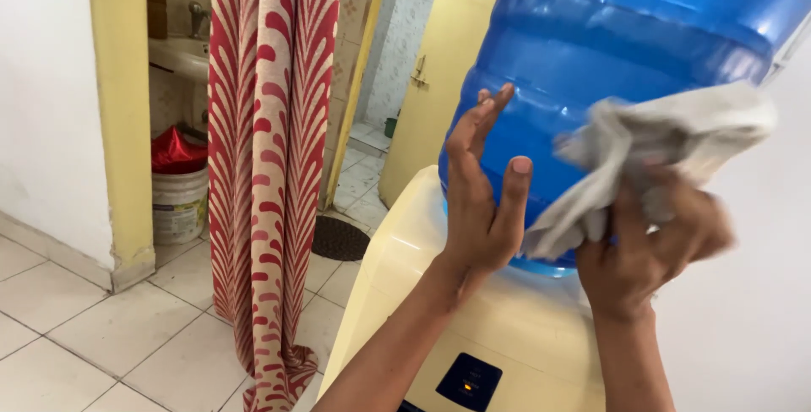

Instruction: The person wipes the top surface of a beige water dispenser and the large blue water bottle mounted on it using a white cloth. They clean around the dispenser's control panel and the base of the bottle, then proceed to wipe the sides of the bottle.

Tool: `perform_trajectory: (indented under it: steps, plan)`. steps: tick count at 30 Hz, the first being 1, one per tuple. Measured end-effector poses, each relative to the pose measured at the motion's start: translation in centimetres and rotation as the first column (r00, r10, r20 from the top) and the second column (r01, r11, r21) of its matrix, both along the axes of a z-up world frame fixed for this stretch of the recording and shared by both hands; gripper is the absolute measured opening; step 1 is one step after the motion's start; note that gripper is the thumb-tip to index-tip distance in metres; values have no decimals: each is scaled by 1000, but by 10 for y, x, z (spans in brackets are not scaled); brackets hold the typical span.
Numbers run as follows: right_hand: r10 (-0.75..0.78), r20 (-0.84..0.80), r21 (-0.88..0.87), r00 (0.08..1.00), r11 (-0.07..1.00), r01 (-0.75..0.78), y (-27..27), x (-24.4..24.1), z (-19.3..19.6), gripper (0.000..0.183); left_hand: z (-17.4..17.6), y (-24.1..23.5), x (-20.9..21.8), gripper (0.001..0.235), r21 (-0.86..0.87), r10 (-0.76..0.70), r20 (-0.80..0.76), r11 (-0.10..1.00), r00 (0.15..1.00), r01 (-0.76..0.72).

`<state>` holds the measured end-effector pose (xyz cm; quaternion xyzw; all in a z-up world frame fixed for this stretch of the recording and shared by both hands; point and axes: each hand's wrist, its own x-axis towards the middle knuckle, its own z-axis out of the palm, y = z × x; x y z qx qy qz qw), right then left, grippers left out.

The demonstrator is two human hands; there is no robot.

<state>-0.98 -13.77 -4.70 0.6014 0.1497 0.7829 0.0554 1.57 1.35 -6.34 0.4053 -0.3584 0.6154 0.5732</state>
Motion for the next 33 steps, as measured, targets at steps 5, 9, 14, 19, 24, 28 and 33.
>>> perform_trajectory:
  steps: [5,9,14,19,24,28,33]
  plan:
    - [296,-142,-122,944,942,-314,2,-1,2,31,-2,1,-2,47,37,22,-39,999,999,-21]
    - [502,-79,43,862,865,-500,-6,7,5,17,-2,0,-2,44,23,18,-51,1000,999,-17]
    - [581,-164,245,797,807,-538,-13,18,0,43,-1,1,0,42,-2,0,-74,1000,997,0]
    - [99,-312,-114,945,984,-141,13,-1,9,72,-1,4,-6,43,49,115,-90,993,989,-111]
    - [479,-321,202,817,878,-435,-14,18,5,59,-3,2,-4,41,25,68,-101,998,993,-66]
    - [538,-340,354,771,833,-424,-20,22,-2,66,-12,-4,-2,46,-4,134,-105,991,985,-135]
    - [211,-375,45,903,977,-209,-16,24,-3,66,-14,-21,-20,47,528,540,463,469,703,-708]
